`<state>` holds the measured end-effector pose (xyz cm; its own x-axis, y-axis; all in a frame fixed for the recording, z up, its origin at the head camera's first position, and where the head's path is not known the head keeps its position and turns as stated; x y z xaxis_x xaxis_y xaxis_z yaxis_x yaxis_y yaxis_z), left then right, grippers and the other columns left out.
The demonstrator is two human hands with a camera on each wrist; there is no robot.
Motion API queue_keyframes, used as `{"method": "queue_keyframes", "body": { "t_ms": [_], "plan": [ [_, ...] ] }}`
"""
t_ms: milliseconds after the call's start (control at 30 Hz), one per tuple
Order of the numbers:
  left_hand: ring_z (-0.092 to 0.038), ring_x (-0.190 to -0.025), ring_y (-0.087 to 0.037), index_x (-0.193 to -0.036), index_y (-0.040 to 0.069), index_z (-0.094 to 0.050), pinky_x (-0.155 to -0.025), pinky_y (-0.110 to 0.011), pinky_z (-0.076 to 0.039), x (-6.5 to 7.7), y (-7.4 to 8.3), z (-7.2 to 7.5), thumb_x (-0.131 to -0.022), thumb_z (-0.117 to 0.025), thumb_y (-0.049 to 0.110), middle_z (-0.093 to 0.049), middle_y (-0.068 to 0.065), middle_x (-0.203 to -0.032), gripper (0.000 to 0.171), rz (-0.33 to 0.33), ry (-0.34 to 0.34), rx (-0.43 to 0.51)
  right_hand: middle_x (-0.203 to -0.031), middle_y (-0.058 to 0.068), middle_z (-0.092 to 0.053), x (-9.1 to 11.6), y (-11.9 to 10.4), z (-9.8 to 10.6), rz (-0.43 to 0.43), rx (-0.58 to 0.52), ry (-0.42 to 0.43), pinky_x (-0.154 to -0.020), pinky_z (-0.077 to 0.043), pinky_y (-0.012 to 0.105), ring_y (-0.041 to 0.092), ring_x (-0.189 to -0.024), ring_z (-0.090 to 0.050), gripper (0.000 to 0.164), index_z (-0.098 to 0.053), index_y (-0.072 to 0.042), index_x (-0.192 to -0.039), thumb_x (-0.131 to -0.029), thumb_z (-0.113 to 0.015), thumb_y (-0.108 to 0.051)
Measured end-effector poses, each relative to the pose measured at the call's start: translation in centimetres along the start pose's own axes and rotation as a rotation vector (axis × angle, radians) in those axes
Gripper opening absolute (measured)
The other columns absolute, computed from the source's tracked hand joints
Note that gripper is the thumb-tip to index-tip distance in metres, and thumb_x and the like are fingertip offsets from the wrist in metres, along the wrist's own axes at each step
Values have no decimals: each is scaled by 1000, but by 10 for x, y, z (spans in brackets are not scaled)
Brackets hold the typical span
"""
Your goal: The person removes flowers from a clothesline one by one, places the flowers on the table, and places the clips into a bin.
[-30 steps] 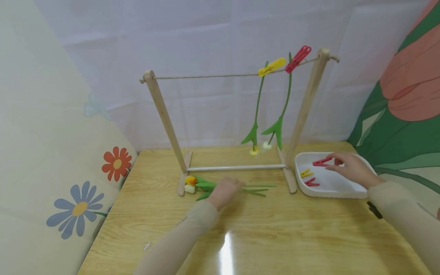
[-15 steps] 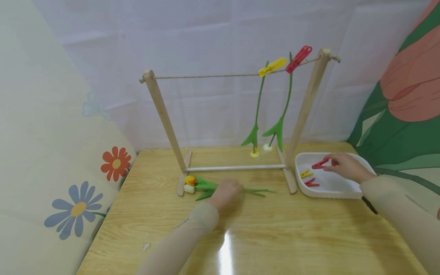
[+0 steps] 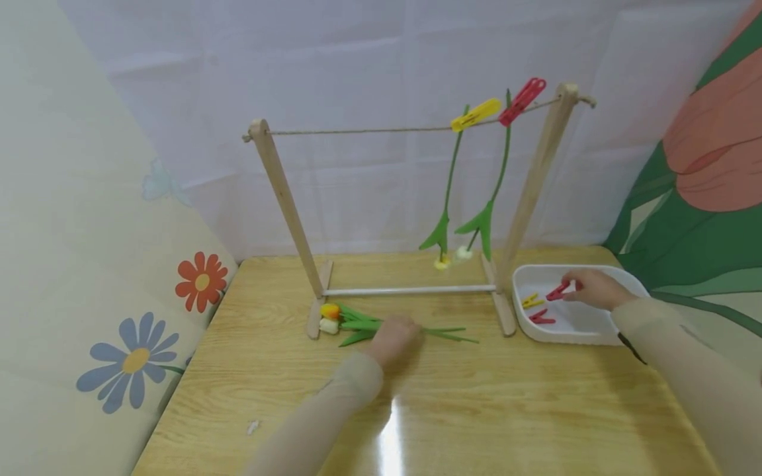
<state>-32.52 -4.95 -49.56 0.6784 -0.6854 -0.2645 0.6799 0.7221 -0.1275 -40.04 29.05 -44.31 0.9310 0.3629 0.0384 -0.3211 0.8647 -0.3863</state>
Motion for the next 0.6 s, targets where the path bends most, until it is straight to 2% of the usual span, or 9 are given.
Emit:
{"method": "queue_keyframes", "body": {
  "t_ms": [200, 433, 600],
  "plan": [
    [-61, -81, -16, -93, 13, -67, -74, -29, -52, 0, 1, -3, -87, -67, 12, -67, 1, -86, 7, -1, -4, 29, -93, 24, -64, 0, 14, -9, -41, 22, -44, -80, -48, 58, 37, -85, -57, 27, -61, 12, -98, -82, -74, -5],
    [-62, -86, -16, -101, 12, -69, -81, -30, -52, 0, 0, -5, -88, -67, 12, -68, 0, -91, 13, -2, 11, 49, -87, 22, -62, 2, 29, -20, -117, 26, -109, -75, -49, 53, 35, -80, -56, 24, -60, 11, -95, -83, -72, -5],
    [-61, -85, -16, -101, 12, -69, -80, -29, -52, 1, 0, -5, -89, -67, 13, -67, 0, -90, 13, 0, 14, 60, -95, 26, -63, 2, 42, -28, -166, 49, -136, -84, -46, 60, 45, -92, -57, 25, -62, 11, -96, -84, -71, -8]
  ]
}}
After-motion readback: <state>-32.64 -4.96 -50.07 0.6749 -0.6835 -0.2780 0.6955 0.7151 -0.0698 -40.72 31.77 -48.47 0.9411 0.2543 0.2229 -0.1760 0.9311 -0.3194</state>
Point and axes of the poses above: each hand's wrist, its own x-axis away from the middle knuckle, its own z-axis out of the back of the hand, y = z × x, the point moved 8 cm from there along -x, towards the middle knuckle
